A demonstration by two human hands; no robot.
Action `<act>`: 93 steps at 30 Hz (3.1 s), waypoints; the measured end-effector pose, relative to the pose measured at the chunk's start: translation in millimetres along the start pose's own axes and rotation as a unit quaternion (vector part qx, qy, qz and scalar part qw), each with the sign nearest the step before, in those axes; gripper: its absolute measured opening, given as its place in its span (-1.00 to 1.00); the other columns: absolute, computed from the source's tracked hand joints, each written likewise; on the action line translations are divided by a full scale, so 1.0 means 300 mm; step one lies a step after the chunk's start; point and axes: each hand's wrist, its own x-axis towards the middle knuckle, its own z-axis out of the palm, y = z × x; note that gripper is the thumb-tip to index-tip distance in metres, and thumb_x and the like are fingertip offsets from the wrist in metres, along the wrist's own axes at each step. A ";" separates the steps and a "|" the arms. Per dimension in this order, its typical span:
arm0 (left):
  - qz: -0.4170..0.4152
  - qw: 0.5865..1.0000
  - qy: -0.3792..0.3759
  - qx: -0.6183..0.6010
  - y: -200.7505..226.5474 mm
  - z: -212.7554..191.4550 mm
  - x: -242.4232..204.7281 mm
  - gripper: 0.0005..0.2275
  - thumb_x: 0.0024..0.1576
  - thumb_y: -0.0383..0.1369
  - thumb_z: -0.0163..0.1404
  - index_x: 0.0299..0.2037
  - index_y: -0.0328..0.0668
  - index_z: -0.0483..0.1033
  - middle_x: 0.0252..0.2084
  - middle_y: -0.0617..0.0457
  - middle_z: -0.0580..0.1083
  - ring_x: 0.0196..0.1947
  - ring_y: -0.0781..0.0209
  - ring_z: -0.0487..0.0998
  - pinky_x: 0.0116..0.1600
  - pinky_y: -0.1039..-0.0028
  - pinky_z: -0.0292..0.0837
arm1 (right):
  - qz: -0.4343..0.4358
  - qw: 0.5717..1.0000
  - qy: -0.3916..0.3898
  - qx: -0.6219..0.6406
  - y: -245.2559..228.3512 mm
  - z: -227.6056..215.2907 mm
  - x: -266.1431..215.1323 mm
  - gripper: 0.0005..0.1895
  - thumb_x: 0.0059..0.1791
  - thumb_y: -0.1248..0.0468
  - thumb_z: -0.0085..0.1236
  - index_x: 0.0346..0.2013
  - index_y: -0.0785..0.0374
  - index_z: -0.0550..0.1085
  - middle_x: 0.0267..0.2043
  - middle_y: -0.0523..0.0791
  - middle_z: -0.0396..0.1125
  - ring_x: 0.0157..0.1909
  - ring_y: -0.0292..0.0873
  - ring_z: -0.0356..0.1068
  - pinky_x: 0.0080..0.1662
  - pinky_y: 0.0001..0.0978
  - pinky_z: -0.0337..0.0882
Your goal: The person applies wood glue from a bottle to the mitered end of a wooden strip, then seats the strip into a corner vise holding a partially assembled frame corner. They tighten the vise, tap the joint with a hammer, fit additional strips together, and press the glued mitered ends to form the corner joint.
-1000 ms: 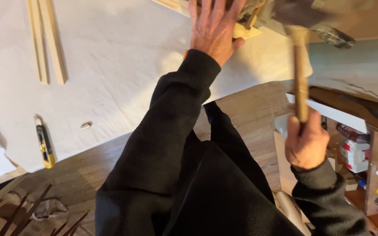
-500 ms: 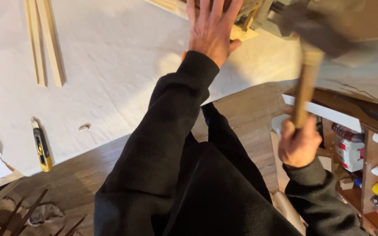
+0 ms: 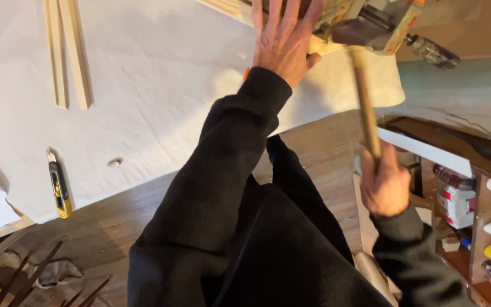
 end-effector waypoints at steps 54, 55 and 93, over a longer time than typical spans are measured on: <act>-0.457 0.829 -0.099 -0.308 0.139 -0.027 -1.579 -0.49 0.23 0.13 0.15 -0.71 0.19 0.36 -0.72 0.21 0.43 -0.60 0.11 0.56 -0.43 0.37 0.43 | -0.029 0.984 -0.155 0.082 -0.604 0.606 -0.152 -0.46 0.13 0.02 0.12 0.39 0.08 0.41 0.25 0.07 0.46 0.17 0.24 0.49 0.17 0.13 0.52; -0.441 0.831 -0.122 -0.316 0.126 0.039 -1.600 -0.50 0.22 0.12 0.12 -0.73 0.22 0.34 -0.75 0.27 0.40 -0.64 0.16 0.52 -0.45 0.41 0.40 | -0.031 0.981 -0.161 0.103 -0.610 0.646 -0.141 -0.45 0.13 0.07 0.14 0.41 0.09 0.38 0.25 0.11 0.45 0.17 0.28 0.48 0.17 0.16 0.52; -0.396 0.095 -0.066 -0.911 0.590 0.234 -0.843 -0.68 0.32 -0.51 -0.06 -0.54 -0.11 0.28 -0.72 0.12 0.23 -0.81 0.39 0.05 -0.68 0.56 -0.13 | -0.453 0.747 -0.031 -0.485 0.520 -0.232 1.212 -0.69 0.41 0.09 0.31 -0.21 0.00 0.56 -0.51 -0.40 0.36 -0.66 -0.48 0.14 -0.50 -0.66 0.19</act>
